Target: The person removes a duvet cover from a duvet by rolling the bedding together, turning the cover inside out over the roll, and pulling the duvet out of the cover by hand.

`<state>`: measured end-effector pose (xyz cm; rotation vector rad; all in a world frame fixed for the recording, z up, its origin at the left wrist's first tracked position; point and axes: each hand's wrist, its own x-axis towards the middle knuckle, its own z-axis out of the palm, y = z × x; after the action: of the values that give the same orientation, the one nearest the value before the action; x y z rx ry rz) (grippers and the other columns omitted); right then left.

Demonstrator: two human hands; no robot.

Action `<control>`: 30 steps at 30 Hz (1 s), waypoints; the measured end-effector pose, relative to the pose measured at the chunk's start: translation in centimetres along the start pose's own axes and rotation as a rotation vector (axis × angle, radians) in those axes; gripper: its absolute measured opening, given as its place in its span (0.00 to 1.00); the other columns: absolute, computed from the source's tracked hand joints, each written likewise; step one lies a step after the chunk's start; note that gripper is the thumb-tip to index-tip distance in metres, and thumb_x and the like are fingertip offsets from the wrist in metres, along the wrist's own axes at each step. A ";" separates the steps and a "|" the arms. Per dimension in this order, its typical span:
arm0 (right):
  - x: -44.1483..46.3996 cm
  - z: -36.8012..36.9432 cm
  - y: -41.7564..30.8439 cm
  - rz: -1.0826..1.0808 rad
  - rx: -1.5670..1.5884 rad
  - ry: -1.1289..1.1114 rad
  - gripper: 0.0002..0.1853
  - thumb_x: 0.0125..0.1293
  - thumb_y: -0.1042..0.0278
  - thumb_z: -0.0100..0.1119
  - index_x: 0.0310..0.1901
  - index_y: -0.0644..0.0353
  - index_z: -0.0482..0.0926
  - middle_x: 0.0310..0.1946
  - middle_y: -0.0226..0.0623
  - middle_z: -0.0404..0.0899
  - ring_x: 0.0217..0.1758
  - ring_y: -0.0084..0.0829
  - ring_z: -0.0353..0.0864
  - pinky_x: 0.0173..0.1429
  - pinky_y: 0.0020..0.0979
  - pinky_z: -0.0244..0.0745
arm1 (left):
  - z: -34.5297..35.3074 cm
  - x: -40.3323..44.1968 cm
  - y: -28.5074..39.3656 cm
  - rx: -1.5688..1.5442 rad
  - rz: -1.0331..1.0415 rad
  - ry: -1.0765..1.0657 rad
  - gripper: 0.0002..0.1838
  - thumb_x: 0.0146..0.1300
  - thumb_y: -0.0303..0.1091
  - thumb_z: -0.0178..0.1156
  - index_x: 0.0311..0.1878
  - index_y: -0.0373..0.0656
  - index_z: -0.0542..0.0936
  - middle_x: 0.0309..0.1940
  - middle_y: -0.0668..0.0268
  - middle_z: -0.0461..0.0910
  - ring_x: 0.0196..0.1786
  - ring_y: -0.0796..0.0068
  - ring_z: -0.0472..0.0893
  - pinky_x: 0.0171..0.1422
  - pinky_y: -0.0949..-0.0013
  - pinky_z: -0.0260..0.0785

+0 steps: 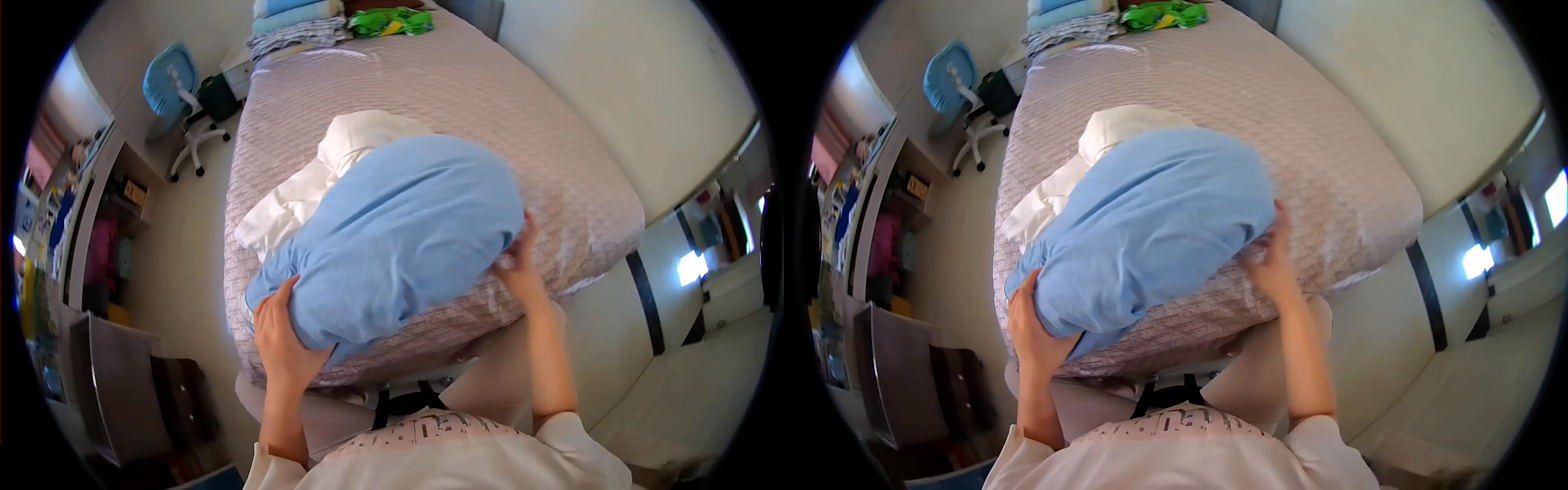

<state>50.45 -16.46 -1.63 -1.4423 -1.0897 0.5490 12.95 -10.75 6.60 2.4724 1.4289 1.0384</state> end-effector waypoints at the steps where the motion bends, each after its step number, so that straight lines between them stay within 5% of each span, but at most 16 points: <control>1: -0.6 2.4 1.0 0.147 0.365 -0.112 0.63 0.57 0.75 0.72 0.79 0.56 0.27 0.77 0.45 0.52 0.79 0.43 0.57 0.77 0.43 0.59 | 0.0 0.2 0.0 0.006 -0.015 0.004 0.46 0.32 0.33 0.79 0.62 0.40 0.74 0.53 0.55 0.81 0.57 0.48 0.78 0.68 0.52 0.66; 3: 1.2 5.9 4.4 0.292 0.406 0.008 0.73 0.53 0.71 0.78 0.77 0.55 0.17 0.77 0.44 0.52 0.80 0.41 0.53 0.80 0.42 0.56 | -0.2 0.7 0.0 0.021 0.005 0.002 0.44 0.33 0.33 0.80 0.61 0.39 0.75 0.52 0.52 0.81 0.56 0.46 0.79 0.65 0.53 0.69; 6: 5.3 9.0 6.5 0.215 0.583 0.299 0.69 0.50 0.70 0.80 0.79 0.57 0.28 0.77 0.45 0.53 0.79 0.40 0.57 0.78 0.41 0.59 | -1.1 1.0 -1.8 0.026 -0.013 -0.074 0.43 0.33 0.34 0.80 0.58 0.36 0.75 0.51 0.47 0.80 0.55 0.43 0.79 0.60 0.51 0.72; 8: 6.9 8.7 4.9 0.227 0.207 0.085 0.48 0.60 0.65 0.73 0.77 0.61 0.53 0.66 0.46 0.72 0.66 0.39 0.74 0.67 0.39 0.74 | -3.3 1.6 -3.8 0.075 0.059 -0.140 0.44 0.32 0.33 0.80 0.59 0.37 0.74 0.51 0.47 0.80 0.55 0.43 0.80 0.61 0.51 0.72; 11: 5.5 8.4 -0.7 0.054 0.231 0.081 0.43 0.53 0.66 0.78 0.69 0.63 0.66 0.65 0.45 0.73 0.65 0.39 0.75 0.65 0.39 0.74 | -6.2 4.1 -9.0 0.057 0.055 -0.170 0.46 0.31 0.31 0.79 0.61 0.37 0.73 0.51 0.48 0.80 0.56 0.43 0.79 0.62 0.51 0.71; 13: 4.2 9.1 -3.1 -0.041 0.177 0.160 0.45 0.44 0.66 0.81 0.65 0.63 0.68 0.53 0.49 0.82 0.57 0.43 0.83 0.59 0.39 0.78 | -7.2 5.7 -11.3 0.182 -0.078 -0.073 0.49 0.32 0.27 0.77 0.66 0.38 0.70 0.59 0.49 0.78 0.65 0.45 0.75 0.69 0.53 0.67; 15: 2.6 9.9 -7.2 -0.126 0.173 0.156 0.45 0.43 0.66 0.81 0.65 0.63 0.68 0.49 0.51 0.83 0.54 0.46 0.84 0.56 0.40 0.79 | -5.7 6.9 -9.3 0.069 0.025 0.329 0.53 0.35 0.26 0.76 0.72 0.42 0.66 0.69 0.49 0.69 0.72 0.46 0.67 0.76 0.56 0.59; 19: 0.3 10.1 -11.1 -0.292 0.164 0.164 0.44 0.43 0.67 0.79 0.64 0.62 0.68 0.46 0.55 0.83 0.50 0.52 0.86 0.54 0.42 0.79 | -3.2 6.6 3.2 0.021 0.504 0.048 0.59 0.34 0.35 0.80 0.77 0.60 0.64 0.80 0.47 0.52 0.82 0.37 0.46 0.80 0.31 0.32; 22: -1.7 9.4 -12.5 -0.235 0.185 0.140 0.43 0.44 0.67 0.78 0.64 0.63 0.68 0.47 0.55 0.83 0.51 0.51 0.86 0.53 0.42 0.80 | -1.4 6.8 6.2 0.276 0.384 0.011 0.58 0.31 0.40 0.81 0.74 0.65 0.69 0.81 0.48 0.49 0.82 0.34 0.43 0.77 0.24 0.24; 27: -4.5 8.7 -10.3 -0.142 0.194 0.125 0.44 0.45 0.66 0.78 0.65 0.66 0.66 0.49 0.55 0.83 0.53 0.49 0.85 0.56 0.42 0.79 | 1.5 8.7 4.3 0.135 0.556 0.125 0.54 0.28 0.40 0.81 0.69 0.69 0.75 0.81 0.54 0.52 0.82 0.38 0.46 0.78 0.26 0.25; 30: -4.0 9.4 -7.5 -0.047 0.195 0.156 0.52 0.44 0.61 0.82 0.68 0.67 0.59 0.56 0.56 0.77 0.60 0.47 0.80 0.63 0.42 0.74 | 1.4 9.0 6.4 0.316 0.494 -0.135 0.57 0.27 0.32 0.78 0.72 0.72 0.72 0.79 0.58 0.57 0.82 0.44 0.51 0.79 0.26 0.31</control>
<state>38.48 -16.10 2.56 -1.2647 -0.9185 0.4870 21.44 -6.76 12.68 3.1582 1.0299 0.7252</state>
